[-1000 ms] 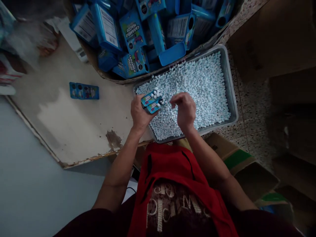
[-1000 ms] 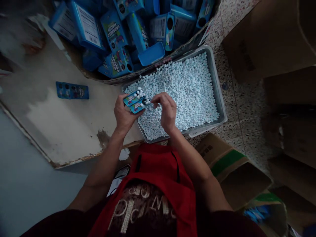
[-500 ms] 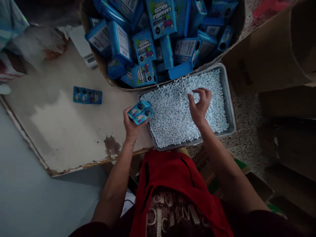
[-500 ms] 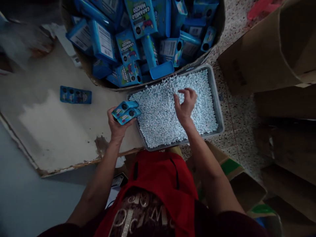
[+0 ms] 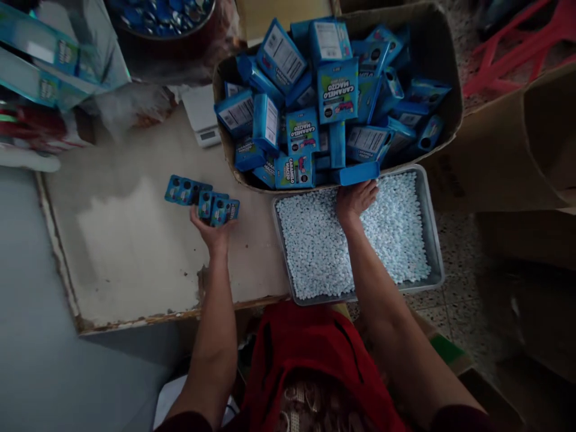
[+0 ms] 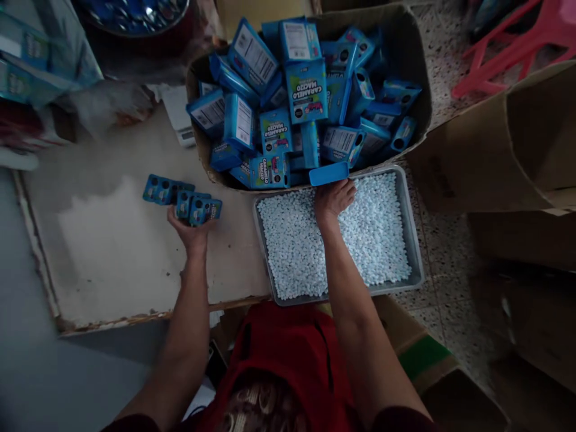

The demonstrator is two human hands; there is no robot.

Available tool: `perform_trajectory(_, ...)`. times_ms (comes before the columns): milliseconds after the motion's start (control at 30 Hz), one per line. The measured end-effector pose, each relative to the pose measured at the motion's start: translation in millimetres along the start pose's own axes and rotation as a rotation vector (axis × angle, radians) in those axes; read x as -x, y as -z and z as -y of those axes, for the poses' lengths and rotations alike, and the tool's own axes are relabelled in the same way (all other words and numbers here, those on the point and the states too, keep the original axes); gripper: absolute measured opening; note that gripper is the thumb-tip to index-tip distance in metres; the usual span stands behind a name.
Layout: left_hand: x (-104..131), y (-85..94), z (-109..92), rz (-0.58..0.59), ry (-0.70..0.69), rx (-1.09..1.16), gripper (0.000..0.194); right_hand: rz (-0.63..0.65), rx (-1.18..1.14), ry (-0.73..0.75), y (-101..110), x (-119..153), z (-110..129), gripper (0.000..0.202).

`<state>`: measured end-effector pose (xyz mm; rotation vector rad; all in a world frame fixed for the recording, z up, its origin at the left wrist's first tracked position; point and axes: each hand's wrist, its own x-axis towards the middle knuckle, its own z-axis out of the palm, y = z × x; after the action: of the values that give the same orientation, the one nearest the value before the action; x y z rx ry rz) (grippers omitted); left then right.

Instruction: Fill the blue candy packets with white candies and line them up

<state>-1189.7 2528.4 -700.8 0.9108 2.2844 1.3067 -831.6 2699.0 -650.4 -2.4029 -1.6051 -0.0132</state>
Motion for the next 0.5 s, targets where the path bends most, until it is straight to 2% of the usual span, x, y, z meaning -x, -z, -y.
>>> perform_trajectory(67,17.8,11.3,-27.9,-0.154,-0.012,-0.093,0.12,0.063,0.037,0.063,9.4,3.0,-0.7,0.046)
perform_trajectory(100,25.1,13.0,-48.4,-0.226,-0.06,-0.131,0.11,0.105,0.055,0.109,15.0,5.5,-2.6,0.044)
perform_trajectory(133,29.3,10.4,-71.9,-0.229,-0.156,-0.151,0.089,0.153,0.071,0.167,21.4,9.4,-5.3,0.042)
perform_trajectory(167,29.5,2.9,-96.8,-0.173,-0.28,-0.145,0.065,0.205,0.087,0.228,28.9,15.0,-8.8,0.041)
perform_trajectory(200,25.4,-9.2,-121.5,-0.054,-0.405,-0.125,0.046,0.265,0.107,0.29,37.8,22.2,-13.1,0.04)
perform_trajectory(233,17.5,-25.0,-144.5,0.09,-0.511,-0.104,0.038,0.332,0.128,0.348,48.3,30.5,-18.1,0.04)
perform_trajectory(300,-5.2,-62.3,-180.8,0.325,-0.626,-0.078,0.05,0.472,0.173,0.431,73.8,47.6,-29.9,0.039)
perform_trajectory(367,-29.2,-96.5,-200.5,0.512,-0.649,-0.094,0.079,0.576,0.183,0.45,103.2,58.0,-41.9,0.036)
perform_trajectory(400,-39.4,-109.4,-204.4,0.588,-0.649,-0.106,0.093,0.588,0.163,0.439,117.9,58.5,-46.4,0.033)
perform_trajectory(433,-47.9,-118.8,-205.3,0.647,-0.652,-0.118,0.106,0.559,0.124,0.422,131.5,55.1,-49.1,0.031)
perform_trajectory(500,-59.7,-126.8,-201.9,0.696,-0.673,-0.14,0.117,0.4,0.011,0.424,153.0,37.1,-46.7,0.032)
